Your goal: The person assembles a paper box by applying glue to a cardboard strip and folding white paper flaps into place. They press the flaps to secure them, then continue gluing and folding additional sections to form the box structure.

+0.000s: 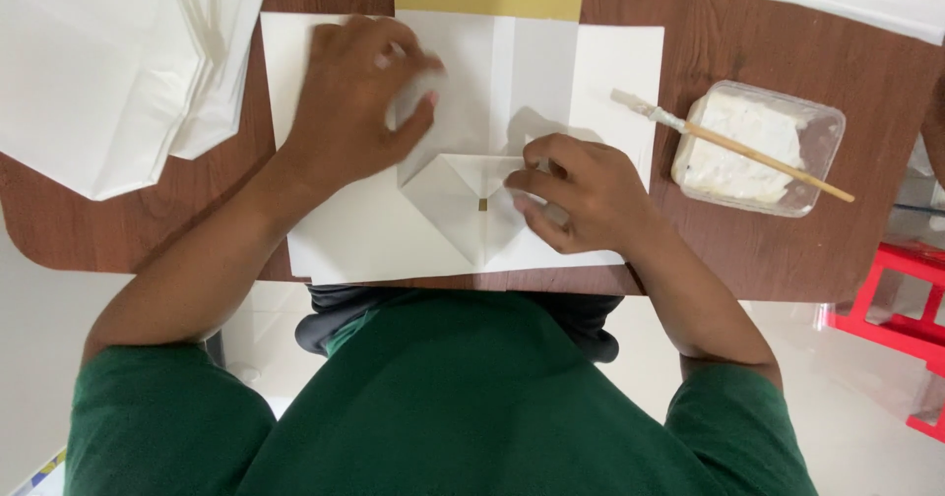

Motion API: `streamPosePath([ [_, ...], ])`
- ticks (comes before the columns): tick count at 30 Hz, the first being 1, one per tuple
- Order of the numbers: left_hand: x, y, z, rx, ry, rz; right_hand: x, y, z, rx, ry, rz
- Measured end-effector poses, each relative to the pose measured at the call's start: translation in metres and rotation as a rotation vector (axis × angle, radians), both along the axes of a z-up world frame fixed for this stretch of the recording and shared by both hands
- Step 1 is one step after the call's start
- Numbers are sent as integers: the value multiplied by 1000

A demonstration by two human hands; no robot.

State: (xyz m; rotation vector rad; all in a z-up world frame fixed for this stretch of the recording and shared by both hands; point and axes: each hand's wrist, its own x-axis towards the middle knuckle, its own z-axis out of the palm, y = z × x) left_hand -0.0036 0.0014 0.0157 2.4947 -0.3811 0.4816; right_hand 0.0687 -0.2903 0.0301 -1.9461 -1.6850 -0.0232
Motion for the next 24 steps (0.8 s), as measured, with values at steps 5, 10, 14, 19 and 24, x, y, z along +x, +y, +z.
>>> streamPosePath([
  [5, 2, 0, -9, 115, 117, 244, -4, -2, 2, -96, -32, 60],
  [10, 12, -7, -4, 5, 185, 244, -6, -4, -3, -212, 18, 66],
  [14, 21, -10, -6, -349, 169, 214, -9, -6, -5, -291, 71, 60],
  [19, 20, -19, -2, -643, 140, 77, -10, -8, -5, -250, 62, 40],
  [24, 21, -15, -5, -526, -15, 73, -9, -10, -6, -144, -105, 9],
])
